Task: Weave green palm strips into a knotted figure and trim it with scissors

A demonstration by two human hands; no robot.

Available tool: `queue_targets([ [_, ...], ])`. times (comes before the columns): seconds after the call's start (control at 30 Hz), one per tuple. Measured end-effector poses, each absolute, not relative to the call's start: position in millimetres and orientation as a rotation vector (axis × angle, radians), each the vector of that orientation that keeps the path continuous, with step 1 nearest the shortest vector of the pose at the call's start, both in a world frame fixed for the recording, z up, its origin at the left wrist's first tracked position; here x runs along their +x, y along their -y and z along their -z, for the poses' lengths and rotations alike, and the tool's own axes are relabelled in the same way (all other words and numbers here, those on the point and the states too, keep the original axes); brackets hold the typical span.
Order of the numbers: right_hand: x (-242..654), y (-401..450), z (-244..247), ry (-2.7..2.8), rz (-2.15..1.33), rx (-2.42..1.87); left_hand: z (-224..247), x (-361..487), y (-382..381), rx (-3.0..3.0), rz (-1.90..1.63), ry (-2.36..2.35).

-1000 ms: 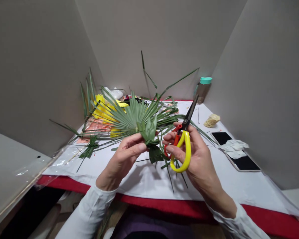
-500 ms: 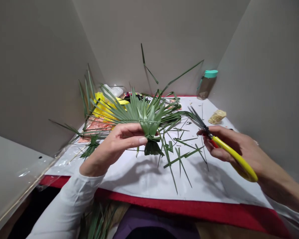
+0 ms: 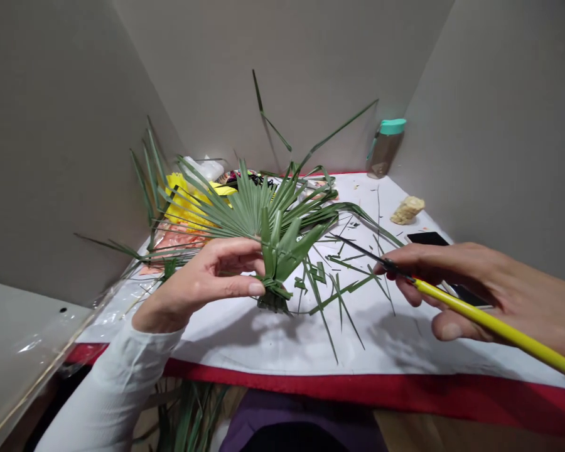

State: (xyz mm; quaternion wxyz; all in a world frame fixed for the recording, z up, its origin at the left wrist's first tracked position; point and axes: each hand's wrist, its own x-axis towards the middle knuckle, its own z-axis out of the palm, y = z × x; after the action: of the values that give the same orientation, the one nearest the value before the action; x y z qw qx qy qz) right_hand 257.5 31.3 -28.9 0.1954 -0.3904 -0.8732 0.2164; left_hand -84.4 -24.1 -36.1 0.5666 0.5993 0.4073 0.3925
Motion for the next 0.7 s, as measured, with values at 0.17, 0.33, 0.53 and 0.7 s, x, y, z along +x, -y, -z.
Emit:
queue_targets([
  [0.17, 254.8, -29.0, 34.2, 2.603, -0.596, -0.989, 41.3, -86.2, 24.5, 1.365, -0.929, -0.932],
  [0.33, 239.0, -22.4, 27.4, 2.655, -0.633, -0.984, 45.7, -88.1, 25.0, 1.379, -0.877, -0.933],
  [0.53, 225.4, -21.6, 14.7, 2.600, -0.666, -0.969, 45.8, -84.4, 22.6, 1.420, -0.848, -0.992],
  [0.7, 226.0, -24.3, 16.9, 2.598, -0.689, -0.958, 46.2, -80.6, 20.5, 1.432, -0.813, -0.977],
])
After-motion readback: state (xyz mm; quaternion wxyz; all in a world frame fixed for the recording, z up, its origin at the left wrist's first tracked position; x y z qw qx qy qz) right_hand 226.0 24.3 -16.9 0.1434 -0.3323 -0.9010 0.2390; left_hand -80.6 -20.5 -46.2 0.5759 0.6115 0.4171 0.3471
